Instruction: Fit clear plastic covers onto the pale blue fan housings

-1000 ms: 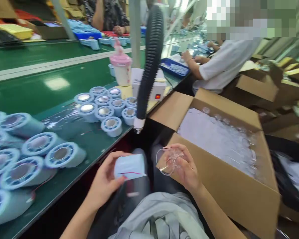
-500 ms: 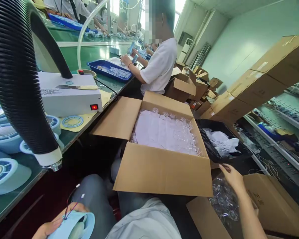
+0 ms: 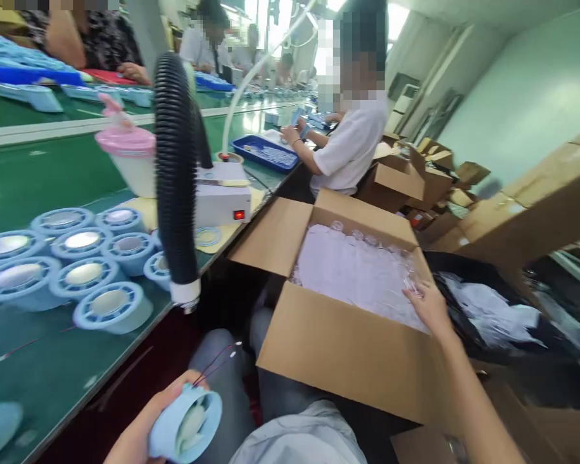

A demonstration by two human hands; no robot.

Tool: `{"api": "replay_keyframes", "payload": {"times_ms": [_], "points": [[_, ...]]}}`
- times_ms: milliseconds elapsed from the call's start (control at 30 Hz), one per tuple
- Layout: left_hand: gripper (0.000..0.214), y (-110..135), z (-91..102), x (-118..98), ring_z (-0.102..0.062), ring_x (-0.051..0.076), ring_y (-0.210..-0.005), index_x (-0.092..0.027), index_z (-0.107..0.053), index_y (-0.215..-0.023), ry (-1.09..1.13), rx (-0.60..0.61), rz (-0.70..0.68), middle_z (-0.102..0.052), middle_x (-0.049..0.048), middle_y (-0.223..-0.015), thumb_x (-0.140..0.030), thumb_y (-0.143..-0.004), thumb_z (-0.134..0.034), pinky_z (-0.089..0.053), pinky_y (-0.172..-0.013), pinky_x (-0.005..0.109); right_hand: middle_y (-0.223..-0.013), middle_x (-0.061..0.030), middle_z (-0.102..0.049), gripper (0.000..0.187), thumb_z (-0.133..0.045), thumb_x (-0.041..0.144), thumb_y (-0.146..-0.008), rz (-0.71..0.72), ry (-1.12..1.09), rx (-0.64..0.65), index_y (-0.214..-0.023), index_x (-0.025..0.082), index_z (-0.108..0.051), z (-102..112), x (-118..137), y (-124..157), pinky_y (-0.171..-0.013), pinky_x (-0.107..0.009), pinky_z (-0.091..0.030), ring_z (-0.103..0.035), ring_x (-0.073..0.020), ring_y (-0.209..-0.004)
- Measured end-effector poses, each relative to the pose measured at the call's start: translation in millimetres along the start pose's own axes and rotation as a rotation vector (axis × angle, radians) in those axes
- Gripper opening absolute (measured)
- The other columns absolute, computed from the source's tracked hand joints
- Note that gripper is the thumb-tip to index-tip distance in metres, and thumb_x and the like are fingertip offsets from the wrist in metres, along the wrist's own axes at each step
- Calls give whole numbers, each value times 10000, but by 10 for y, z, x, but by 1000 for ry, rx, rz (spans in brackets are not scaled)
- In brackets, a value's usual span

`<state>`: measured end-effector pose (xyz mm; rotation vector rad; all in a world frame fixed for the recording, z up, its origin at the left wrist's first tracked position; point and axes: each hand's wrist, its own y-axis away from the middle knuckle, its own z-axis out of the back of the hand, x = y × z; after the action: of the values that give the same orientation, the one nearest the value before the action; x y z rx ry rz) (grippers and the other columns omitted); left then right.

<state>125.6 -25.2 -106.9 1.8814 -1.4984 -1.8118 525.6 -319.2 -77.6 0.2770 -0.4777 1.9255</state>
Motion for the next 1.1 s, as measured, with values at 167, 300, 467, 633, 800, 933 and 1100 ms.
{"api": "replay_keyframes", "payload": {"times_ms": [167,300,467,633,800,933,1100], "points": [[367,144,-174,-34,-455,92,-431,-174,-597,-809,-133,195,-126,-511,-30,-580,-539,-777,-584,-356,-321,156,-1329,-98,-575,425,-568,401,-873,631,-298,386,-1282,285,-585,-178,981,731,-969,-413,-511,-553,-299,-1225],[340,232,-155,-78,-450,96,-495,-148,-618,-832,-305,202,-180,-533,-5,-659,-477,-796,-545,-313,-357,160,-1352,-127,-500,593,-514,139,-852,1120,-268,552,-1427,274,-454,-398,1852,1383,-878,-393,-571,-587,-273,-1153],[189,490,-39,-130,-558,171,-852,-170,-693,-924,-760,102,-504,-639,39,-934,-312,-835,-606,-449,-785,276,-1354,-162,-463,580,-522,34,-791,1279,-200,406,-1336,231,-558,-561,2383,1546,-816,-440,-584,-553,-317,-1110],[234,586,36,-92,-594,182,-859,-176,-678,-981,-984,82,-565,-654,43,-930,-296,-923,-487,-457,-801,291,-1367,-175,-496,557,-553,-33,-736,1447,-86,359,-1236,201,-629,-649,2519,1529,-812,-486,-566,-550,-344,-1063],[176,642,48,-62,-603,192,-947,-215,-678,-989,-1097,37,-644,-621,42,-1050,-262,-893,-538,-462,-842,302,-1288,-113,-573,287,-650,-6,-703,1457,-119,933,-900,199,-693,-816,2533,1482,-868,-446,-542,-573,-305,-1083],[392,638,108,-34,-586,186,-922,-206,-617,-1128,-864,-22,-743,-607,38,-1021,-357,-784,-731,-476,-855,313,-1310,-85,-554,72,-737,253,-790,1042,-451,1214,-825,212,-689,-789,2518,1471,-1006,-428,-458,-543,-272,-1183],[673,508,231,119,-565,221,-969,-246,-666,-1150,-763,-41,-836,-542,55,-1029,-490,-556,-869,-488,-898,382,-1203,-111,-589,276,-558,354,-918,643,-681,1243,-746,198,-707,-699,2514,1553,-863,-335,-518,-552,-257,-1179]]}}
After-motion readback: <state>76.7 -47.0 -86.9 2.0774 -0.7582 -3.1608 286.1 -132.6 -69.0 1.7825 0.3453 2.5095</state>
